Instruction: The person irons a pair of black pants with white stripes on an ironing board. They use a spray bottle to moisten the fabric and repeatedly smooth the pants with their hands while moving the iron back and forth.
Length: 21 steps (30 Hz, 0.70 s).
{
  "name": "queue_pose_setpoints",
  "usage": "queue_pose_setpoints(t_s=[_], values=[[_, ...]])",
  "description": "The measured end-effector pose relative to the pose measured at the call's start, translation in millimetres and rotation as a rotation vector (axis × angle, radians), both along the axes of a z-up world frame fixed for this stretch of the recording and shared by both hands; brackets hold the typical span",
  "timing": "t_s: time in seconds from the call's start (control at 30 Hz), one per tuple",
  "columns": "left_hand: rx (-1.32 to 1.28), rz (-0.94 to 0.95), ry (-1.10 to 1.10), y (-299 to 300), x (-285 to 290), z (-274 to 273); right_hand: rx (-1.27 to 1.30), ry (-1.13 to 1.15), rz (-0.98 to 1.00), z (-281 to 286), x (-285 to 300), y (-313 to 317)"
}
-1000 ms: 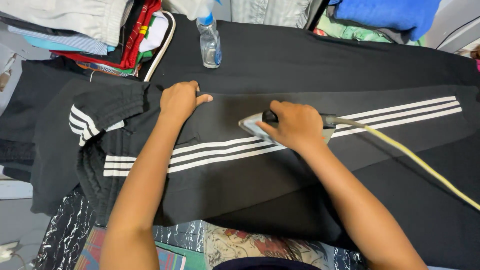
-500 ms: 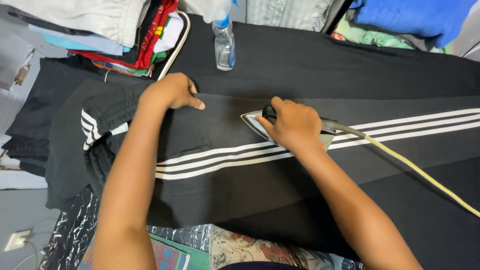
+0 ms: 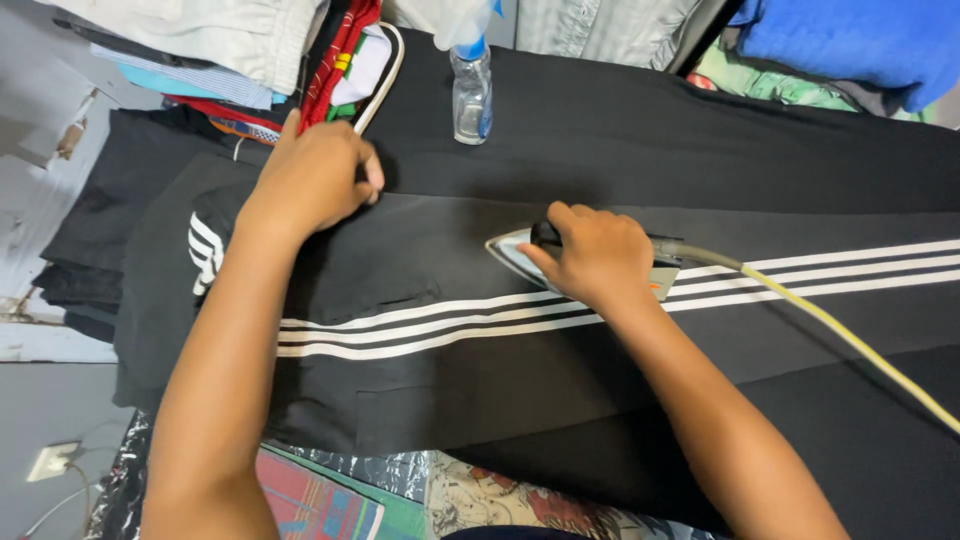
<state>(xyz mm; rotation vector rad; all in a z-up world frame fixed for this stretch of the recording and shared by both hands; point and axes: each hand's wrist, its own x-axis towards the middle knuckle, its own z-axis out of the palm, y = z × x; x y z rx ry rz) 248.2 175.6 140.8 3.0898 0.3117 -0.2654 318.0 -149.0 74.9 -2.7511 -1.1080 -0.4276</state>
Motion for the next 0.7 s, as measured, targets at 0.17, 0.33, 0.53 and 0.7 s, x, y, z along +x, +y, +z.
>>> queue_pose_setpoints(t_s=[0.17,0.33,0.53,0.7], values=[[0.09,0.053,-0.014,24,-27,-8,-0.007,0.022,0.059,1,2,0],[0.077,0.095,-0.03,48,-12,-29,0.005,-0.008,0.01,-5,4,4],[0.051,0.14,-0.027,48,-1,-26,-0.007,0.031,0.046,-3,2,1],[-0.085,0.112,-0.161,25,-25,17,0.018,-0.061,-0.044,-17,11,7]])
